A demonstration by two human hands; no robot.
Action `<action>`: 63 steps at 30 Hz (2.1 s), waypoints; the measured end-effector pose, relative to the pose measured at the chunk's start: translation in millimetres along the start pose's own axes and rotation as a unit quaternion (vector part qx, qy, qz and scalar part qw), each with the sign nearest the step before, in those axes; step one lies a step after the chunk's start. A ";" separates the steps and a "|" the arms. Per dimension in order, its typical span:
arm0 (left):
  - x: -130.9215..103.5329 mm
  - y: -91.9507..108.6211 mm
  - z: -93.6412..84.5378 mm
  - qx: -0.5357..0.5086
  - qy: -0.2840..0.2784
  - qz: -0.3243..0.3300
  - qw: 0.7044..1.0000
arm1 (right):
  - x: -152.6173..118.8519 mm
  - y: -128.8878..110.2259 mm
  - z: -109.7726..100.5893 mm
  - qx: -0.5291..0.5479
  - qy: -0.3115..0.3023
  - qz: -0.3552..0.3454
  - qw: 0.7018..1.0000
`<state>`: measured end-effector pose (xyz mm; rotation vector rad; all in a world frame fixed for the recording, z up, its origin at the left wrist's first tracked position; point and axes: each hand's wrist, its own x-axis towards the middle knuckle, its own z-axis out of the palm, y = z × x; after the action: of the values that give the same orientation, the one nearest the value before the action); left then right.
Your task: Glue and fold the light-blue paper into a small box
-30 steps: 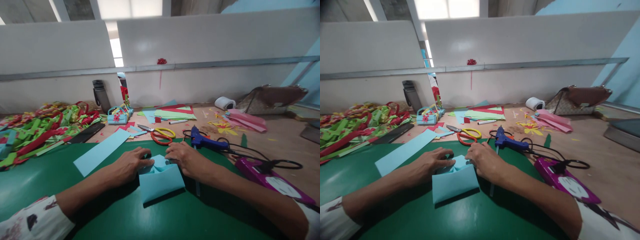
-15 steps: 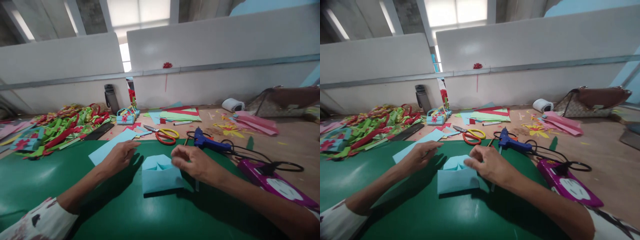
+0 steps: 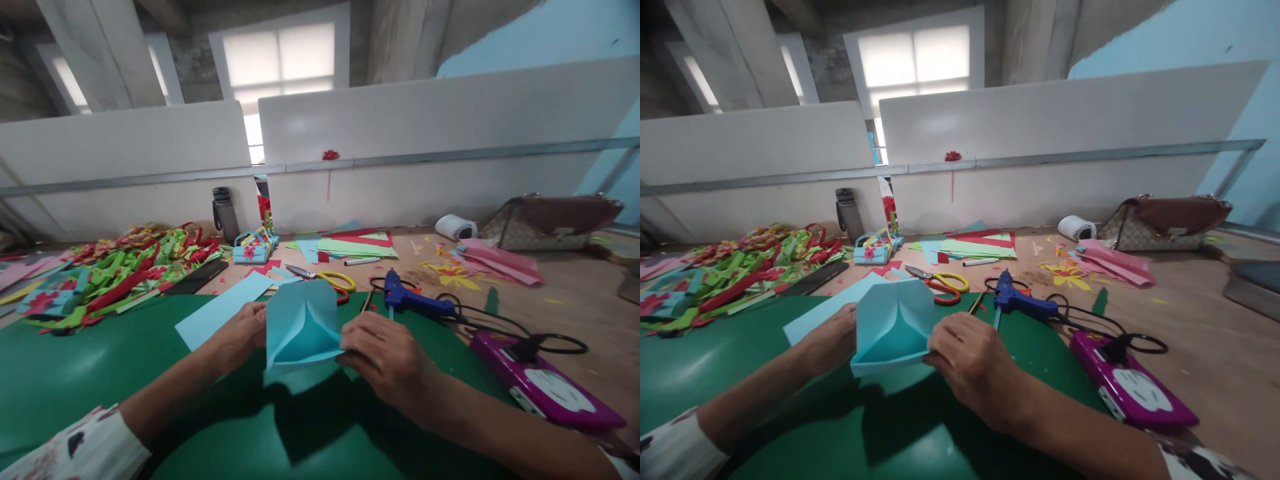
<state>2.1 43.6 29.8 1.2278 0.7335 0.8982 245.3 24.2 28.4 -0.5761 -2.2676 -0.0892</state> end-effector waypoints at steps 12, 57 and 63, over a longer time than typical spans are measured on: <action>-0.7 -7.3 19.6 -0.070 0.080 -0.067 0.992 | -1.2 -3.0 3.3 0.039 0.005 0.092 0.995; -21.4 -1.4 37.7 0.146 0.168 0.198 0.955 | 6.2 0.5 0.8 0.328 0.092 0.385 0.858; -22.4 -6.6 34.8 0.176 0.122 0.180 0.960 | 4.0 1.5 3.5 0.340 0.094 0.387 0.852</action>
<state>22.8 7.1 30.2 1.6177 0.9087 1.2730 241.2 27.9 28.7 -0.9702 -1.5612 0.9725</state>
